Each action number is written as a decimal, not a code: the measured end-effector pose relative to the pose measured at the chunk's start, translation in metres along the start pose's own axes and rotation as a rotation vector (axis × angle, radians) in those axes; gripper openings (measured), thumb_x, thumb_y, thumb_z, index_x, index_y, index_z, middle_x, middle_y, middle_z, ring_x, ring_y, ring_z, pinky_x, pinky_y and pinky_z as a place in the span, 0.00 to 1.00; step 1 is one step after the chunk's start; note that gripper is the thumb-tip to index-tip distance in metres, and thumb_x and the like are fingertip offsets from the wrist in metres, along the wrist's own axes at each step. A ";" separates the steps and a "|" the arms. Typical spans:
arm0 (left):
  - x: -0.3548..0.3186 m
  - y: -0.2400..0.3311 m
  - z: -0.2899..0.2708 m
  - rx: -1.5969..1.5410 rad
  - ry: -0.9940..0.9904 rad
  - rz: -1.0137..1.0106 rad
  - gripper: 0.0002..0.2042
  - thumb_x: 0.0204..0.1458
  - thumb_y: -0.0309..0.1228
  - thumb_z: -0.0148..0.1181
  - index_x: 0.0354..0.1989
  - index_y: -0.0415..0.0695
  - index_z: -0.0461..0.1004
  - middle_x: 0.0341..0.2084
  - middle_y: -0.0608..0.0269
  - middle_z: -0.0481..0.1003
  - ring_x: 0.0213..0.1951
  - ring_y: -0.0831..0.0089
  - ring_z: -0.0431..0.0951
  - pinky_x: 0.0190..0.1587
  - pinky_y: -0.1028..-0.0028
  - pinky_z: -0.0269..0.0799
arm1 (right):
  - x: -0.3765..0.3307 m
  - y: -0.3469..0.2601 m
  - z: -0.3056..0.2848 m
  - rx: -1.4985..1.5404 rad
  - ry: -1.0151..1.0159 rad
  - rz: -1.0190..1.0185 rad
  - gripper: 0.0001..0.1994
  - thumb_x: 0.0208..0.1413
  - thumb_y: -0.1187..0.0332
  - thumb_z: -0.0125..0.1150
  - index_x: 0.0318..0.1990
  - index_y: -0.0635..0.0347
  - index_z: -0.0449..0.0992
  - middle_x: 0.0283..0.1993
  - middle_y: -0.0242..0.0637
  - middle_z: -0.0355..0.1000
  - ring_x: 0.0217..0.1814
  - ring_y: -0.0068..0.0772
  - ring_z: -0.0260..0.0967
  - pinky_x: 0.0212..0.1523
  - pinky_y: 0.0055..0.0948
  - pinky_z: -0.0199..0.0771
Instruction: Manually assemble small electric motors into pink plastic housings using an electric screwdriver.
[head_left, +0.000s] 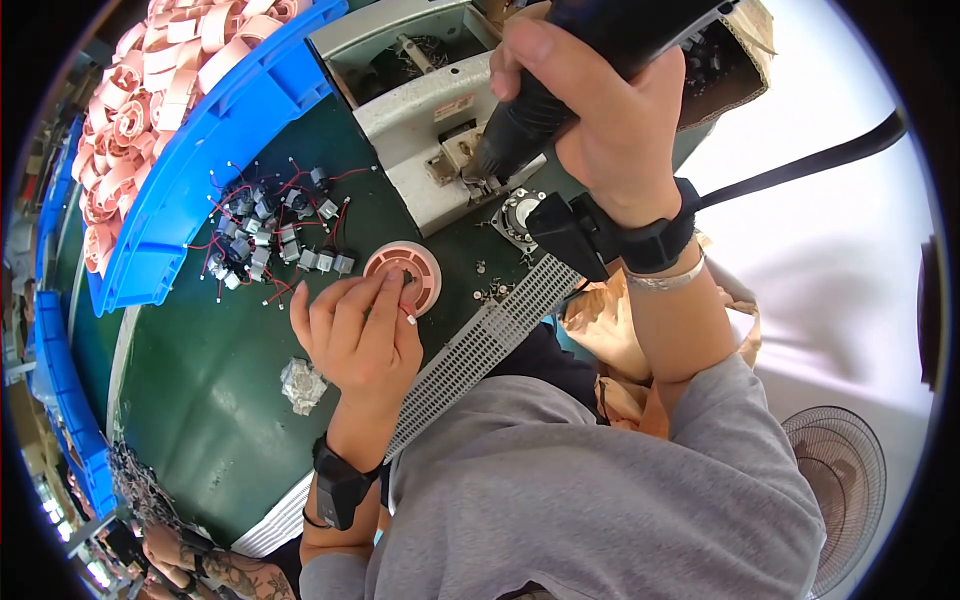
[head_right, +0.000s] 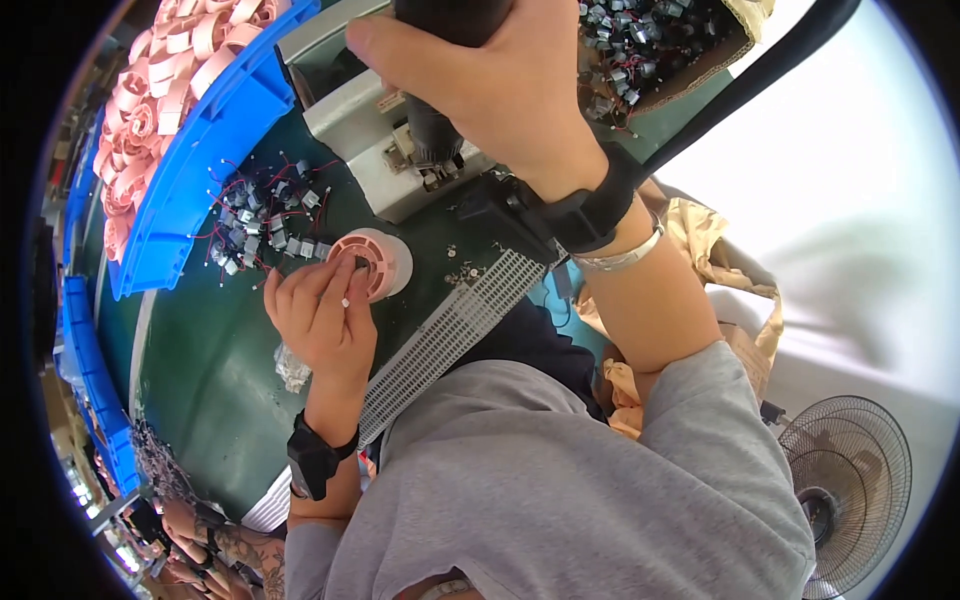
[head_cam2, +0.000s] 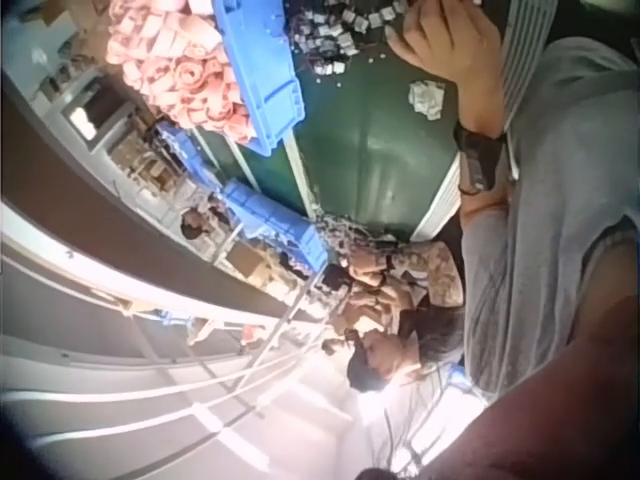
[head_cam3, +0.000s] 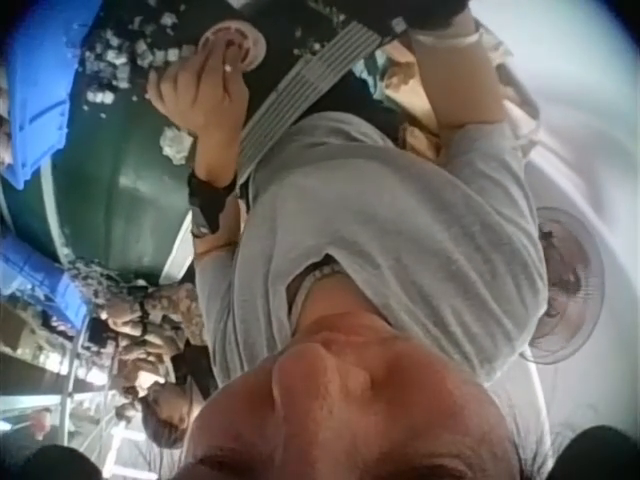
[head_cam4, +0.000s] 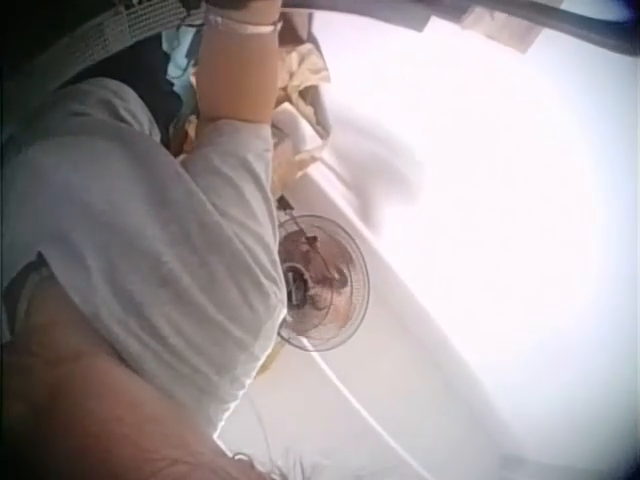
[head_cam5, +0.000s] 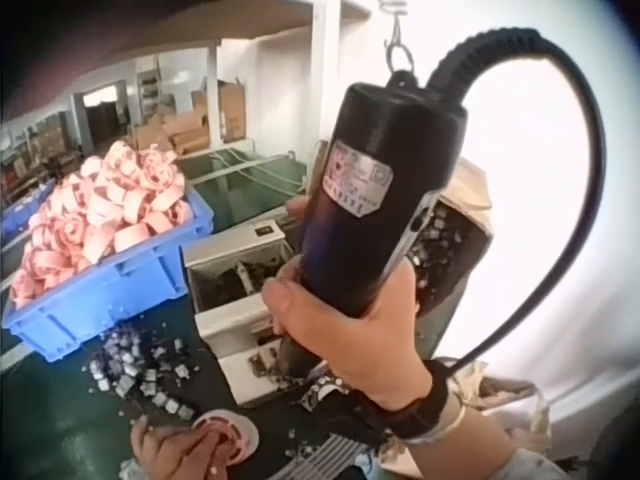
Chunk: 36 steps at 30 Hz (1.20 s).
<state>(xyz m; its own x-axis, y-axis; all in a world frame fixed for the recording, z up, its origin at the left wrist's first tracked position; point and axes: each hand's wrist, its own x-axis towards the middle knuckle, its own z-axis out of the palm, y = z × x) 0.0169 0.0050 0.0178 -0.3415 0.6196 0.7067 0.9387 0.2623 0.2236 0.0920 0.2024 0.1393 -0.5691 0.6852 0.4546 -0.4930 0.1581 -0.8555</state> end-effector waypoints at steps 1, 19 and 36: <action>0.000 0.000 0.000 0.007 0.007 -0.007 0.09 0.41 0.28 0.60 0.34 0.48 0.80 0.31 0.72 0.74 0.36 0.71 0.73 0.56 0.58 0.56 | 0.000 0.000 0.000 -0.041 0.001 0.007 0.27 0.43 0.79 0.64 0.52 0.68 0.62 0.26 0.33 0.70 0.24 0.20 0.67 0.26 0.20 0.67; -0.008 -0.007 -0.003 -0.079 -0.057 0.051 0.15 0.39 0.35 0.67 0.38 0.46 0.77 0.41 0.60 0.73 0.41 0.64 0.72 0.54 0.54 0.58 | -0.005 0.025 -0.029 0.046 -0.323 -0.097 0.10 0.45 0.82 0.56 0.37 0.68 0.70 0.40 0.44 0.69 0.37 0.36 0.70 0.36 0.31 0.70; -0.013 -0.009 0.008 -0.301 -0.047 -0.045 0.20 0.32 0.31 0.71 0.38 0.45 0.73 0.45 0.48 0.71 0.42 0.58 0.74 0.46 0.54 0.68 | -0.024 -0.016 0.071 0.165 -0.152 0.233 0.30 0.39 0.85 0.61 0.54 0.68 0.59 0.50 0.40 0.63 0.33 0.21 0.69 0.33 0.21 0.69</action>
<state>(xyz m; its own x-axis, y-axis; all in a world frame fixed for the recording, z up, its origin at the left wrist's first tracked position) 0.0119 0.0003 0.0015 -0.3780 0.6479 0.6614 0.8920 0.0636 0.4475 0.0669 0.1327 0.1595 -0.7648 0.5735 0.2935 -0.4307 -0.1165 -0.8949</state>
